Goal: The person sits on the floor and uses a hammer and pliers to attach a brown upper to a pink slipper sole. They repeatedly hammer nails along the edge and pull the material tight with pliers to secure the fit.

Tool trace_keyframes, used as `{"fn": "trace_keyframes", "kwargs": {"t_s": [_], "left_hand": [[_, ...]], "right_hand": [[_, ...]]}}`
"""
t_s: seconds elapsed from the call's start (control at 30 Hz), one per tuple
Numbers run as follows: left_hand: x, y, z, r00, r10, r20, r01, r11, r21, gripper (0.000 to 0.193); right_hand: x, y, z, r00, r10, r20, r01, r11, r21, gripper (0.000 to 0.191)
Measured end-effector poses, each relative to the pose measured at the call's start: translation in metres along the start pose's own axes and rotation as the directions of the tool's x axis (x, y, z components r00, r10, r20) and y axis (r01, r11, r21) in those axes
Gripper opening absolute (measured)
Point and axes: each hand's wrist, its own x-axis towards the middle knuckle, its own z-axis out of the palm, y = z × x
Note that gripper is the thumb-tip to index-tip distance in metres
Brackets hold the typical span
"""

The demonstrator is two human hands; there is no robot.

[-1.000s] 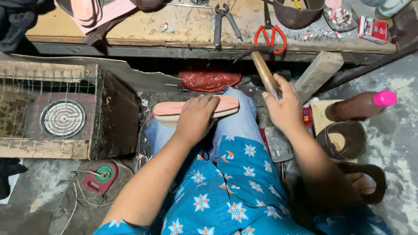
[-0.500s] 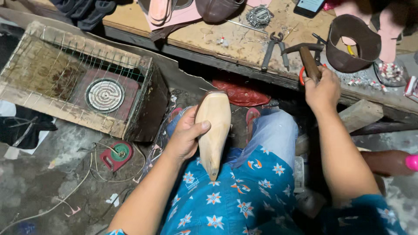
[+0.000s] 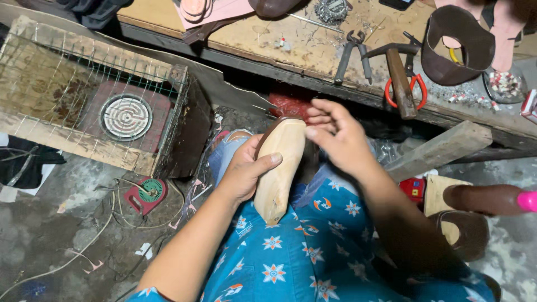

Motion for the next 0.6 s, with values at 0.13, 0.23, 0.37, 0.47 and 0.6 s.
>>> {"fn": "trace_keyframes", "kwargs": {"t_s": [0.13,0.23,0.37,0.47,0.6], "left_hand": [[0.005,-0.008,-0.003,1.0,-0.001,0.001,0.001,0.997,0.083,0.047],[0.015,-0.008,-0.019,0.998,0.027,0.049,-0.031,0.996,0.084,0.047],[0.022,0.014,-0.064,0.998,-0.009,-0.068,0.037,0.904,0.425,0.038],[0.012,0.02,-0.088,0.973,-0.174,-0.152,0.194,0.973,0.128,0.047],[0.004,0.013,-0.097,0.987,-0.071,-0.141,0.069,0.997,-0.017,0.049]], "right_hand": [[0.0,0.001,0.03,0.999,0.044,0.022,-0.044,0.999,-0.006,0.026],[0.005,0.003,0.026,0.999,0.034,-0.033,-0.034,0.999,-0.013,0.021],[0.014,0.009,0.007,0.962,0.069,-0.266,-0.009,0.976,0.218,0.018],[0.014,0.018,-0.008,0.906,0.228,-0.356,-0.062,0.905,0.421,0.018],[0.002,0.037,-0.014,0.862,0.422,-0.282,-0.205,0.797,0.568,0.022]]}}
